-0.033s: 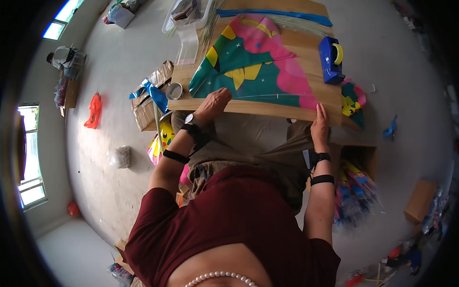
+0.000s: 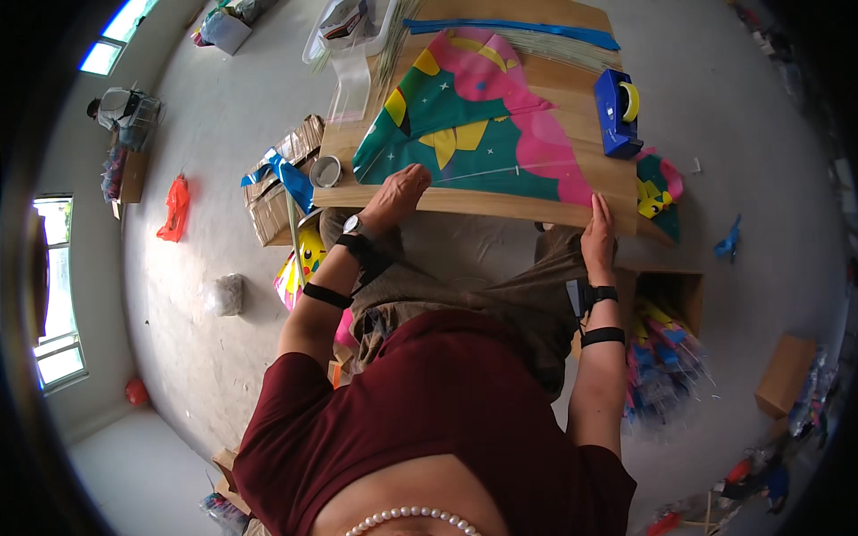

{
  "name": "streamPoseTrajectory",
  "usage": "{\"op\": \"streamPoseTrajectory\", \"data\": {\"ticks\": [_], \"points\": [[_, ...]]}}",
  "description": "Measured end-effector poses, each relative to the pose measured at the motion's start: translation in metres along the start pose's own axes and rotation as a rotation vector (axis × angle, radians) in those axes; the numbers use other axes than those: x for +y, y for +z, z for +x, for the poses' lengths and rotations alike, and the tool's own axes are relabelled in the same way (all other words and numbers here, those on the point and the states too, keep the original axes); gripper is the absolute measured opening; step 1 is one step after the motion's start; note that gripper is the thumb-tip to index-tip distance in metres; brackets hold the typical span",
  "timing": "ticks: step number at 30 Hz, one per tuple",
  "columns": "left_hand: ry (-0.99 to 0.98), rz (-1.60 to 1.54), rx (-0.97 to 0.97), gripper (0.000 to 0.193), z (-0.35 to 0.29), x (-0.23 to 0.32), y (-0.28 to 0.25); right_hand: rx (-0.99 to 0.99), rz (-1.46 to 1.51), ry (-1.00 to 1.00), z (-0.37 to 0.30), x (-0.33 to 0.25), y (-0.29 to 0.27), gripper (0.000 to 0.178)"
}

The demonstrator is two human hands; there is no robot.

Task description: Assembling a colorful kite by attaching a bamboo stick and plastic supports using tape.

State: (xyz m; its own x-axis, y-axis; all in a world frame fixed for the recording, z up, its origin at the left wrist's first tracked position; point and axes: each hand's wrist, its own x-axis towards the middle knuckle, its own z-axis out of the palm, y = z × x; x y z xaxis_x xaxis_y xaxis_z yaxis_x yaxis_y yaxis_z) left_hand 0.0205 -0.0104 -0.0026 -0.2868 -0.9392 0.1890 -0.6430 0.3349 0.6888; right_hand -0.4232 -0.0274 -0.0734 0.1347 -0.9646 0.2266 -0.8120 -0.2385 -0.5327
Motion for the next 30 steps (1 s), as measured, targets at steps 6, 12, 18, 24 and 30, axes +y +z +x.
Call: {"op": "streamPoseTrajectory", "data": {"ticks": [6,12,18,24,30], "points": [[0.015,-0.055,0.111,0.007,-0.01,0.048,-0.035,0.475,-0.149,-0.181,0.034,-0.074,-0.056,0.048],[0.174,-0.157,0.069,0.01,0.018,0.125,-0.047,0.059,-0.183,-0.614,0.053,-0.23,-0.134,0.044],[0.022,-0.863,0.424,0.011,0.022,0.154,-0.036,0.128,-0.07,-0.504,0.034,-0.247,-0.143,0.034],[-0.115,-1.219,0.45,0.015,0.011,0.171,-0.029,0.309,-0.079,-0.521,0.02,-0.266,-0.154,0.037],[-0.067,-1.352,0.396,0.019,0.011,0.207,-0.038,0.352,-0.127,-0.593,0.015,-0.275,-0.156,0.036]]}}
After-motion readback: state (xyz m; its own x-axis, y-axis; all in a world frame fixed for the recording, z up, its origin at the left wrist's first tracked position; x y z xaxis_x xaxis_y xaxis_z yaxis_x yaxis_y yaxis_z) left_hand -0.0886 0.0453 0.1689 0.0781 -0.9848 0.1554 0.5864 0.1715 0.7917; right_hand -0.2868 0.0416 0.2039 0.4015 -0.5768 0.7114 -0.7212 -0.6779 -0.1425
